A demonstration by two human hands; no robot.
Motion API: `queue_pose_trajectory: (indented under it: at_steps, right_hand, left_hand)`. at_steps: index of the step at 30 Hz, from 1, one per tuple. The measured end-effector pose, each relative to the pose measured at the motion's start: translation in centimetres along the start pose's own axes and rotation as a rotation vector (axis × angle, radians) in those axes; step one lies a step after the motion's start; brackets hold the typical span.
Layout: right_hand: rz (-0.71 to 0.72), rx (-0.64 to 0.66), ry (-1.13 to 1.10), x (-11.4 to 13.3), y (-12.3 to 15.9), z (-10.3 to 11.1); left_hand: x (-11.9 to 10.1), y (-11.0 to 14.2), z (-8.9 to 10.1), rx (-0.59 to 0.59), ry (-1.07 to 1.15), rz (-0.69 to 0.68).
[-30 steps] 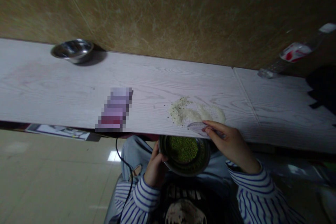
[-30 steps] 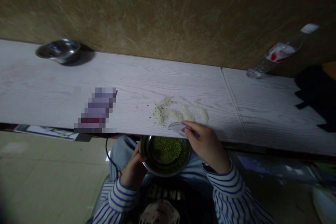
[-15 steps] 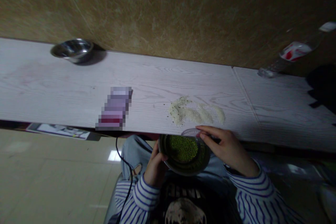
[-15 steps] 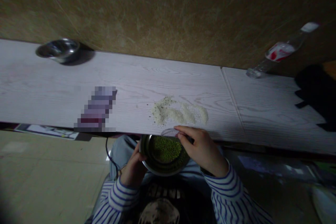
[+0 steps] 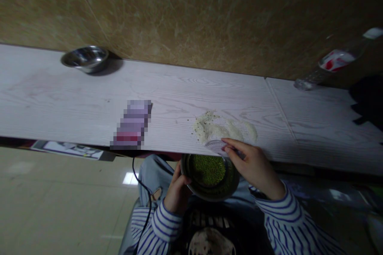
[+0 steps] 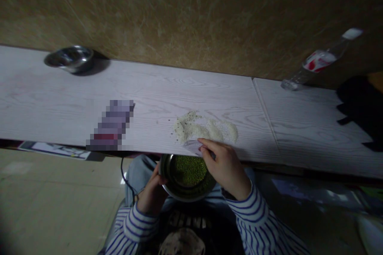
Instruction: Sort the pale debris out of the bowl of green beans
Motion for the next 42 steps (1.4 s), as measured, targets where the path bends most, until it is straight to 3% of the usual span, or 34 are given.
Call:
queue_pose_trajectory:
  at_steps: [7,14,29,37,42]
  right_hand:
    - [-0.083,-0.067,0.014,-1.5,-0.2,1.5]
    - [-0.057,-0.019,0.003,-0.6,-0.5,0.3]
    - [-0.048,0.008,-0.038,-0.3,0.2,-0.1]
    - [-0.138,-0.048,-0.001,-2.2,-0.1,0.4]
    - [-0.130,-0.020,-0.032,-1.8,-0.2,0.1]
  left_hand:
    - [0.2,0.0,-0.1,0.007,0.022,-0.011]
    - [0.1,0.1,-0.1,0.004,0.015,0.007]
    - [0.1,0.1,-0.1,0.006,0.014,-0.003]
    - [0.1,0.1,-0.1,-0.003,0.024,-0.001]
    - [0.0,0.1,0.0,0.000,0.022,-0.012]
Point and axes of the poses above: each hand's wrist, its own y-axis away from the middle knuckle, its own z-axis out of the back of the hand, x = y × z, the point moved 6 cm from there along -y, towards the middle knuckle, and after that the axes turned 1 degree about -x, right-handed, at the moved point
